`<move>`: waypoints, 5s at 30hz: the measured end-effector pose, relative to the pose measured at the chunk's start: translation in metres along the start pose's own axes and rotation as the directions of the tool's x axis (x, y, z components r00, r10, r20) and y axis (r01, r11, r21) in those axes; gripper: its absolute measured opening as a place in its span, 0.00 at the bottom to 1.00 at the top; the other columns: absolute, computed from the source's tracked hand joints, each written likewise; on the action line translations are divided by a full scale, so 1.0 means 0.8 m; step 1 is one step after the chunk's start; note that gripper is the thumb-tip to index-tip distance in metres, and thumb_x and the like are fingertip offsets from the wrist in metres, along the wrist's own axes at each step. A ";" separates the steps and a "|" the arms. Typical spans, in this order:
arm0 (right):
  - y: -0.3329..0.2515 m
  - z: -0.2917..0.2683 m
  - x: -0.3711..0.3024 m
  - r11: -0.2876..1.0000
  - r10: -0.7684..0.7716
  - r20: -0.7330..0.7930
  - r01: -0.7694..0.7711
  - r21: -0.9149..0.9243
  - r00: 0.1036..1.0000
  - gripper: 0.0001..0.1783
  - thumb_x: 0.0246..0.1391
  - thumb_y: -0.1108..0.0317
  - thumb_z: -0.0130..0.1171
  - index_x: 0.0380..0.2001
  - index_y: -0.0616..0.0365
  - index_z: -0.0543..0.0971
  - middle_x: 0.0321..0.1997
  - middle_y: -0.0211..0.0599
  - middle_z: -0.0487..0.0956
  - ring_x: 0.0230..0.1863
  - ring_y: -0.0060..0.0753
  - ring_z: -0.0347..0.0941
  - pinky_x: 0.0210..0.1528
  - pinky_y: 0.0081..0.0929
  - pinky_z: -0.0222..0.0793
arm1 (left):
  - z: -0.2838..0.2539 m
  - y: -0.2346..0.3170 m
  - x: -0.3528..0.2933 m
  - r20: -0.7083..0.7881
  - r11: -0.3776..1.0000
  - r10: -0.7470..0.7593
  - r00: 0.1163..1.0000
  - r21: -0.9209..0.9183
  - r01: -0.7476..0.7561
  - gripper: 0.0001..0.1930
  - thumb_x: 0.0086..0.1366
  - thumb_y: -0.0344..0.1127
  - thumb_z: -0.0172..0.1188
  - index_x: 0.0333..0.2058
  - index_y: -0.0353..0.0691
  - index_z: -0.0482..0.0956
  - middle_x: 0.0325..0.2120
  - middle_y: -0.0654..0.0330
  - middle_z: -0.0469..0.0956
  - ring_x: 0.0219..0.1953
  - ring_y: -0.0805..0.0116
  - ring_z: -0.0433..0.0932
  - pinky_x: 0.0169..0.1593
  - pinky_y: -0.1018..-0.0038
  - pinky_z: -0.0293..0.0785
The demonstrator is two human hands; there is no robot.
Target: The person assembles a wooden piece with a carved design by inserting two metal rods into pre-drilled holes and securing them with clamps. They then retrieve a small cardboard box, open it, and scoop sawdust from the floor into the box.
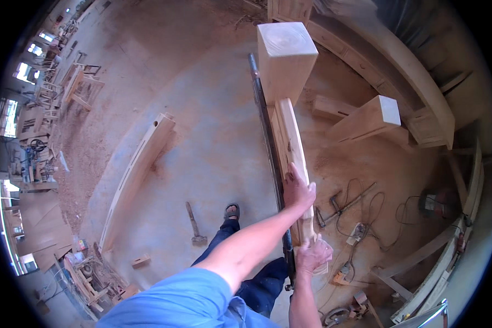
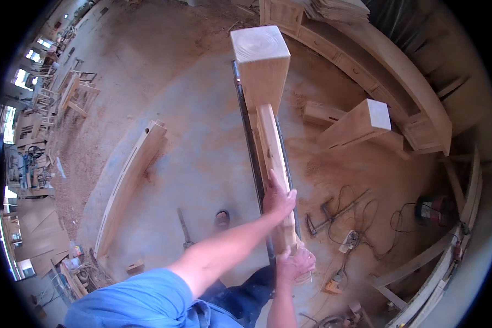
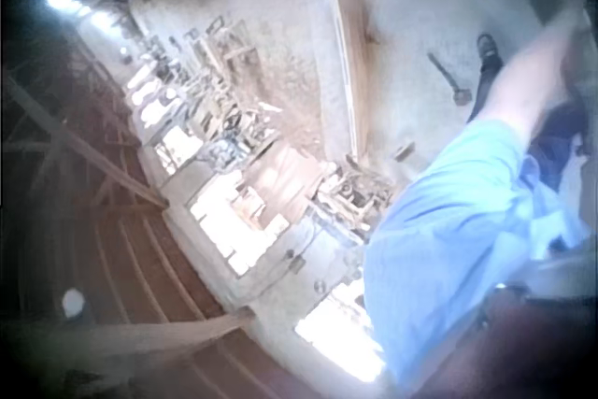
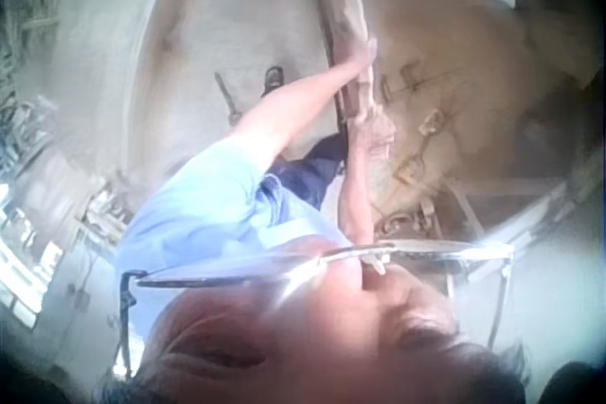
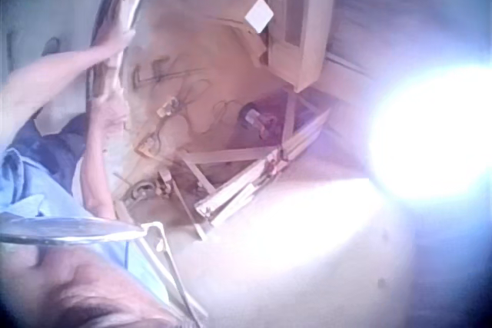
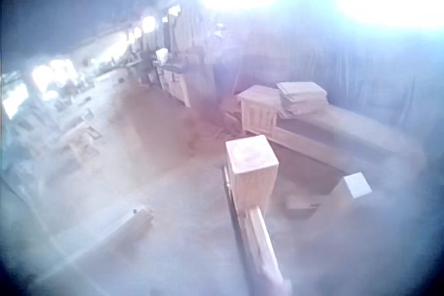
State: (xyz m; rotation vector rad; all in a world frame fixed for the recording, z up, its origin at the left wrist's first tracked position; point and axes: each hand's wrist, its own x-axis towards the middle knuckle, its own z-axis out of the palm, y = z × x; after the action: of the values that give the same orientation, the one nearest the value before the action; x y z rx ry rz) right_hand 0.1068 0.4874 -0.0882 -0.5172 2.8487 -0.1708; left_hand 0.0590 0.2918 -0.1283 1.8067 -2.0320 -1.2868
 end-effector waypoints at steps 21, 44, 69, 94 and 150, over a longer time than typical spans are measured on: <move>0.005 0.043 0.019 0.999 -0.025 -0.255 0.032 0.026 0.967 0.13 0.38 0.70 0.59 0.32 0.52 0.82 0.36 0.39 0.76 0.52 0.49 0.67 0.59 0.49 0.57 | -0.321 0.293 0.339 0.036 0.520 0.751 0.660 0.584 -0.624 0.27 0.71 0.56 0.41 0.50 0.42 0.81 0.48 0.49 0.82 0.54 0.50 0.78 0.61 0.58 0.68; -0.012 0.024 0.047 0.997 0.067 0.029 -0.066 -0.033 0.997 0.22 0.36 0.75 0.54 0.41 0.55 0.79 0.45 0.41 0.74 0.56 0.54 0.65 0.60 0.51 0.57 | -0.327 0.286 0.334 0.137 0.728 0.633 0.762 0.228 -0.646 0.19 0.73 0.40 0.48 0.51 0.29 0.76 0.42 0.52 0.80 0.45 0.65 0.76 0.54 0.71 0.69; -0.009 0.065 0.013 0.802 0.585 -0.419 -0.572 0.173 0.694 0.35 0.51 0.61 0.57 0.63 0.60 0.67 0.58 0.49 0.72 0.63 0.54 0.64 0.68 0.53 0.51 | -0.356 0.258 0.378 0.284 0.558 0.719 0.634 0.309 -0.770 0.22 0.77 0.44 0.45 0.51 0.31 0.77 0.43 0.53 0.81 0.44 0.64 0.78 0.52 0.71 0.71; -0.006 0.047 0.012 0.839 0.527 -0.477 -0.522 0.156 0.704 0.22 0.55 0.59 0.54 0.51 0.57 0.77 0.49 0.45 0.76 0.56 0.48 0.69 0.67 0.52 0.53 | -0.344 0.277 0.380 0.263 0.467 0.738 0.621 0.464 -0.752 0.27 0.76 0.52 0.41 0.47 0.32 0.79 0.43 0.47 0.81 0.46 0.52 0.77 0.53 0.64 0.68; -0.644 0.236 -0.850 -0.356 0.925 0.378 -0.446 0.821 -0.043 0.20 0.55 0.64 0.57 0.49 0.61 0.81 0.43 0.52 0.84 0.43 0.40 0.82 0.46 0.33 0.76 | -0.601 -0.315 0.208 0.983 0.021 -0.131 0.130 0.134 -0.991 0.33 0.57 0.44 0.59 0.59 0.31 0.72 0.48 0.42 0.81 0.53 0.45 0.79 0.58 0.62 0.74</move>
State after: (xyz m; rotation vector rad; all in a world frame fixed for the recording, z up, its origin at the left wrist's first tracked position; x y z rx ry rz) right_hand 0.9433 0.2387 -0.0438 2.0989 2.0230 -1.4814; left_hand 0.4923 -0.0697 -0.0625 -0.7422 -3.9901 -0.5306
